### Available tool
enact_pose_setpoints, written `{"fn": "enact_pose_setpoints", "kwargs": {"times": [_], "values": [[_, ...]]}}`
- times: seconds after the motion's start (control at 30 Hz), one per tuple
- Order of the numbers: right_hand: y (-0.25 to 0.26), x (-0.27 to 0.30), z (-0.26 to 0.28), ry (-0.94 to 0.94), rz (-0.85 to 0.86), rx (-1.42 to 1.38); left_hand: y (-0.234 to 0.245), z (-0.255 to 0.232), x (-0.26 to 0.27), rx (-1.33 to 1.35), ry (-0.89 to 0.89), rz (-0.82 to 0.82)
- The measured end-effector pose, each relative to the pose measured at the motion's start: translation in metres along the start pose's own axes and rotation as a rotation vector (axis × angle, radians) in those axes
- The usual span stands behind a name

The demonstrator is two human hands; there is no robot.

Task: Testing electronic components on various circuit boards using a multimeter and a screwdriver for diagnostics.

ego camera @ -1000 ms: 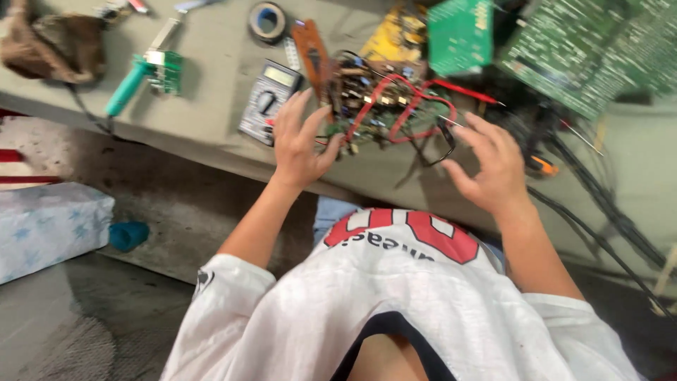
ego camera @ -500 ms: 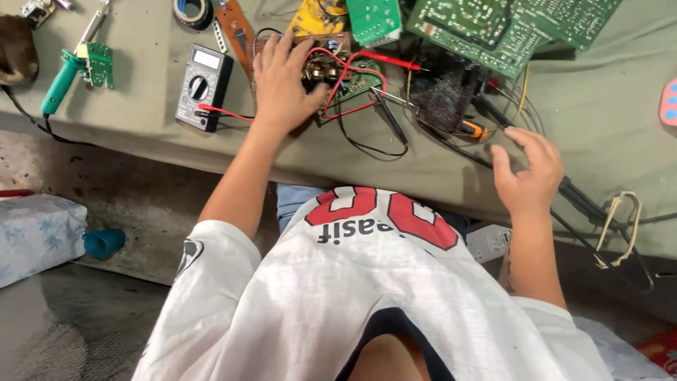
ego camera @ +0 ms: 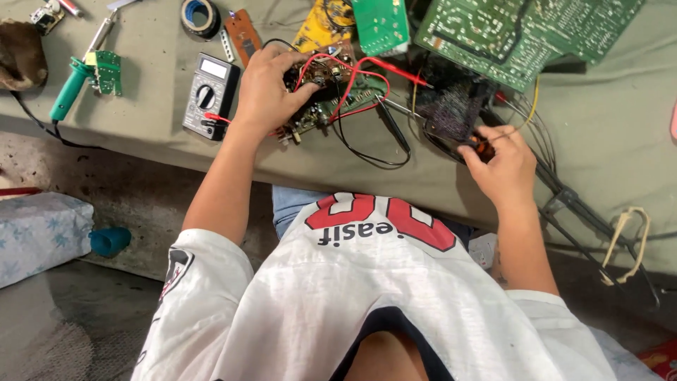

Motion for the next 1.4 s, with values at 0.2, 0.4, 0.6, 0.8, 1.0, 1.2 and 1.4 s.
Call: {"fn": "enact_pose_setpoints", "kwargs": {"times": [0.2,0.4,0.6,0.8,1.0,1.2,1.4], "values": [[0.019,-0.013,0.019,0.06,0.152,0.004,0.053,0.012,0.009,0.418,0.074,-0.153],[0.08,-0.015,0.04,0.034,0.05,-0.342,0.022,0.057,0.019,1.348,0.477,-0.283],[0.115,-0.013,0.053,0.14,-0.203,-0.628,-0.014,0.052,0.014,1.152,0.762,-0.109],[0.128,-0.022,0.06,0.138,-0.567,-0.864,-0.044,0.027,0.014,1.183,0.762,0.057],[0.041,-0.043,0.066,-0.31,-0.163,-1.577,-0.068,0.026,0.006,1.392,0.662,0.012],[0.012,-0.038,0.098,-0.502,-0.092,-1.428,-0.089,0.015,-0.005,1.398,0.397,0.001],[0.014,-0.027,0.141,0.115,-0.122,-1.162,-0.067,0.007,-0.012,0.949,0.218,-0.149]]}}
Point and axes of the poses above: each hand's wrist, its own x-axis away from the middle knuckle, its own y-axis out of the back of the hand, z = x × y, the point moved 10 cm from there along -x, towards the middle knuckle, and after that the axes turned 8 degrees about -y, right-handed, at the moved point
